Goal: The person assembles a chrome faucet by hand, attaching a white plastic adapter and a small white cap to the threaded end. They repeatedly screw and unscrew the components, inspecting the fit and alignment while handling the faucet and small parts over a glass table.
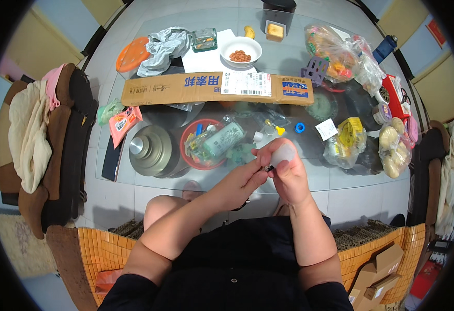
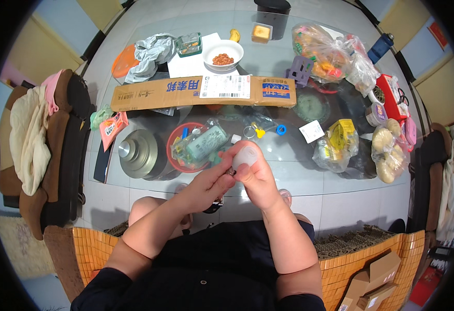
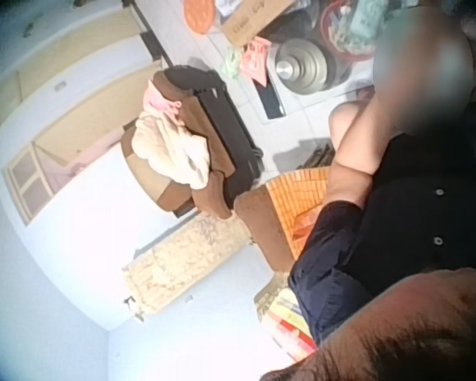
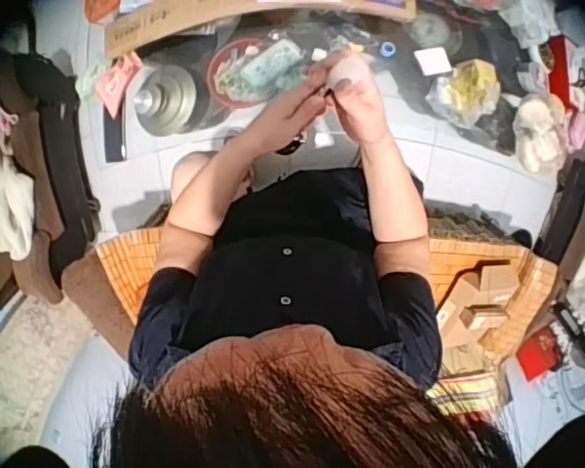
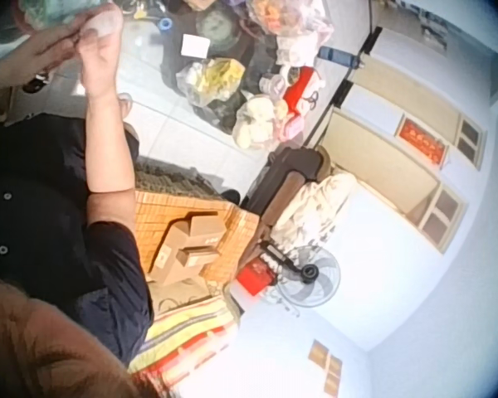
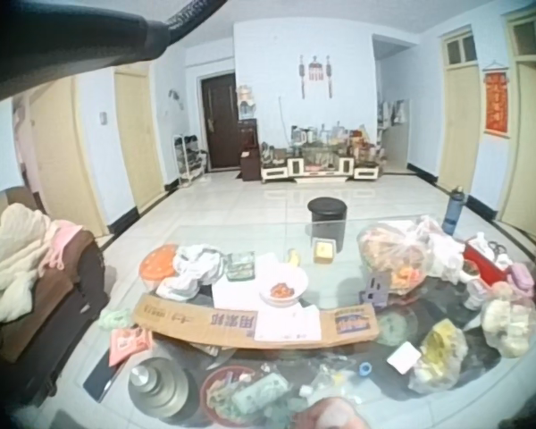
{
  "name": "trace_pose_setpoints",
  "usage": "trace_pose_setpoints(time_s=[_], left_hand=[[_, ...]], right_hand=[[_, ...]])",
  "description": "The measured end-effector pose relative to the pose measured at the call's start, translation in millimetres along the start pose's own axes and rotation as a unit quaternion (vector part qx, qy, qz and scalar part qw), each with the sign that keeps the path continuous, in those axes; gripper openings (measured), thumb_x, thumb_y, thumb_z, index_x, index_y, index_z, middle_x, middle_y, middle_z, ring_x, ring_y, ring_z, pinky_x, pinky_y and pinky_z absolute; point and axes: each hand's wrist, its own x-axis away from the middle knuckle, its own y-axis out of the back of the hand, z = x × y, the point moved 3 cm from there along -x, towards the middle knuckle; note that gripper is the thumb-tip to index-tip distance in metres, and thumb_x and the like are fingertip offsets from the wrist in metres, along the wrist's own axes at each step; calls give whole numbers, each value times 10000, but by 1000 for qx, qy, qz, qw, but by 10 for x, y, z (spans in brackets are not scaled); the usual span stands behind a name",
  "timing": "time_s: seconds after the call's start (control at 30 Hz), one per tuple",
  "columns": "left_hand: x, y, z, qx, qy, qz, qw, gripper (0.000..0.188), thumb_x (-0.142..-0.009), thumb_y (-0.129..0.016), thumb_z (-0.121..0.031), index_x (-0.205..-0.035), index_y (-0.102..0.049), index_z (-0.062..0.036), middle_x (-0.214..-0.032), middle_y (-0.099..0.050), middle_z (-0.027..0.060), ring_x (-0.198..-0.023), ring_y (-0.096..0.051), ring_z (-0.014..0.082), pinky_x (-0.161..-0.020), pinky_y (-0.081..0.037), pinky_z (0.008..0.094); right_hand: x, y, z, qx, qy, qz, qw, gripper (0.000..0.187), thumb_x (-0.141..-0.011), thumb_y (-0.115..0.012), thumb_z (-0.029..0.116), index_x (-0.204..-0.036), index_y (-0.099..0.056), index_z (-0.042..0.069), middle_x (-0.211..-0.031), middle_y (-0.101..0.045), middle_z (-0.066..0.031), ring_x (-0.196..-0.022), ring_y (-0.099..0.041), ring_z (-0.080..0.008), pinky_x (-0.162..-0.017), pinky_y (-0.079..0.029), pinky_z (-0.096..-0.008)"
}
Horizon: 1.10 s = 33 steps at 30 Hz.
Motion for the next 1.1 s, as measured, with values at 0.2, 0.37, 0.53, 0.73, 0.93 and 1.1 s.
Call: trace_pose_setpoints(time_s=[0.2, 0.37, 0.53, 0.73, 0.93, 1.1], left_hand=[[78, -14, 49, -148, -100, -59, 982, 186, -942, -482, -186, -1014, -482, -14, -776, -588, 118, -701, -572, 297, -627, -425, 375], [114, 51, 48, -14, 7, 31, 999, 212, -956, -478, -218, -979, -490, -8, -740, -557, 97, -663, -525, 223, -618, -420, 339], [100, 7, 144, 1, 26, 26, 999, 240, -967, -465, -235, -1021, -495, -4, -792, -572, 107, -701, -537, 220, -654, -433, 321], [31, -23, -33, -93, -46, 11, 995, 361, -977, -434, -250, -1258, -418, -24, -922, -605, 137, -803, -587, 260, -727, -449, 323], [61, -77, 160, -50, -30, 98, 994, 300, -987, -398, -260, -1168, -471, -33, -890, -565, 39, -780, -522, 102, -673, -432, 251], [50, -216, 142, 18, -41, 25, 999, 419, -989, -401, -242, -1362, -321, -68, -850, -510, 3, -738, -474, 79, -652, -406, 233]], right_hand=[[1, -124, -4, -29, 20, 36, 999, 359, -870, -598, 376, -1055, -423, 123, -880, -492, -17, -872, -498, -154, -1081, -219, -473], [21, -144, -3, -17, 44, 58, 997, 290, -896, -576, 280, -1072, -401, 132, -886, -487, -14, -879, -500, -142, -1109, -154, -471], [46, -144, -5, 18, 3, -9, 1000, 321, -868, -606, 326, -1037, -415, 132, -851, -507, -22, -872, -500, -170, -1097, -151, -490], [138, -122, 17, 149, 90, -67, 982, 293, -873, -589, 133, -1082, -402, 53, -915, -535, -37, -882, -534, -140, -1086, -223, -458], [190, -194, 155, 262, 182, -56, 946, 364, -832, -648, 99, -1130, -451, 33, -902, -569, -55, -818, -561, -140, -960, -386, -386], [242, -89, 57, 191, 97, -125, 969, 427, -828, -679, 168, -1165, -456, 31, -911, -588, -73, -816, -568, -142, -745, -470, -281]])
